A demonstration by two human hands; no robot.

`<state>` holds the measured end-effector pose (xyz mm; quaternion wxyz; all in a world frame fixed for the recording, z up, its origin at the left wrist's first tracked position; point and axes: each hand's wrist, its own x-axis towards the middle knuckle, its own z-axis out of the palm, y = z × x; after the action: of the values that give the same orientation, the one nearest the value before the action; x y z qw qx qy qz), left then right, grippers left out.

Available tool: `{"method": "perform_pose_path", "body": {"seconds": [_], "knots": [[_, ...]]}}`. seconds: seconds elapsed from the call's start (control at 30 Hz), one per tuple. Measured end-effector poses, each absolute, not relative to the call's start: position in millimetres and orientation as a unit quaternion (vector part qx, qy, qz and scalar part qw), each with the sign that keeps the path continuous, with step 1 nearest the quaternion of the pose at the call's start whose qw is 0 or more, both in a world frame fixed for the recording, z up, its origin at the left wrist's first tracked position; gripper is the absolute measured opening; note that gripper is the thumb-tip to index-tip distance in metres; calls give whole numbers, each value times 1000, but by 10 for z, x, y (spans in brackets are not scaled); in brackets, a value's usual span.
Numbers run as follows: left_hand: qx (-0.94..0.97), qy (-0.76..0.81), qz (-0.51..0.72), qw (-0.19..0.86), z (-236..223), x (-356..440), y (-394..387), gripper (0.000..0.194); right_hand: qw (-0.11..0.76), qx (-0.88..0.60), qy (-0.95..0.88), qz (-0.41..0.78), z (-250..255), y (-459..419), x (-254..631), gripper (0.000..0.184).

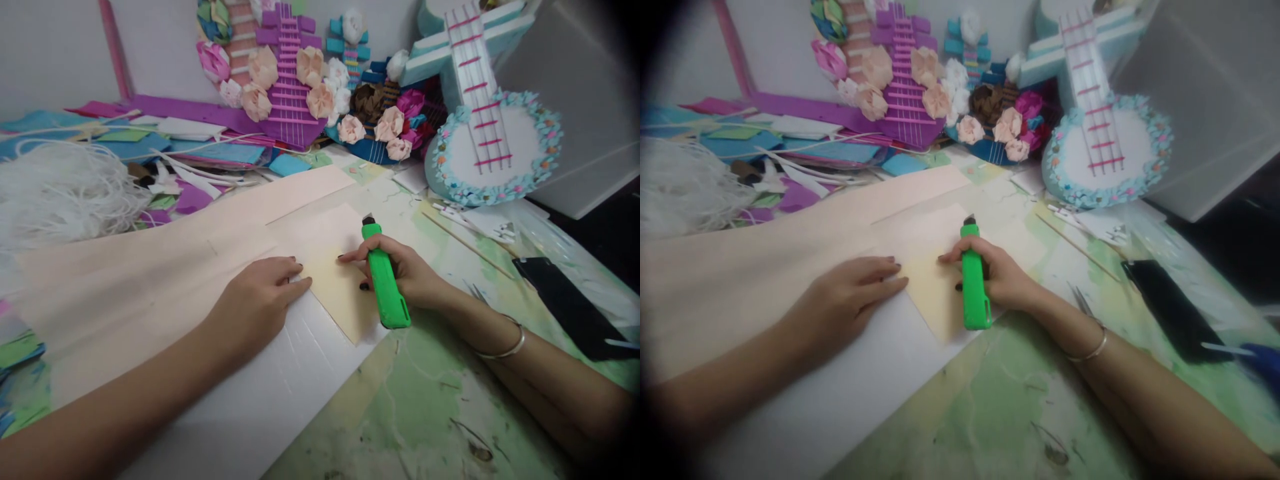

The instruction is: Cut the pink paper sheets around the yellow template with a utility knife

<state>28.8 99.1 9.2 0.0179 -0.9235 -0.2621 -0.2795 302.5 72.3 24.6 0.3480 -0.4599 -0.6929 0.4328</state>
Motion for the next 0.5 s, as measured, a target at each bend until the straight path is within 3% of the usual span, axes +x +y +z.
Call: {"method": "perform_pose_path", "body": {"seconds": [0.5], "knots": [[-934,-185,-307,22,70,298,987,30,360,-405,-710,451,226,746,3068,36]]}}
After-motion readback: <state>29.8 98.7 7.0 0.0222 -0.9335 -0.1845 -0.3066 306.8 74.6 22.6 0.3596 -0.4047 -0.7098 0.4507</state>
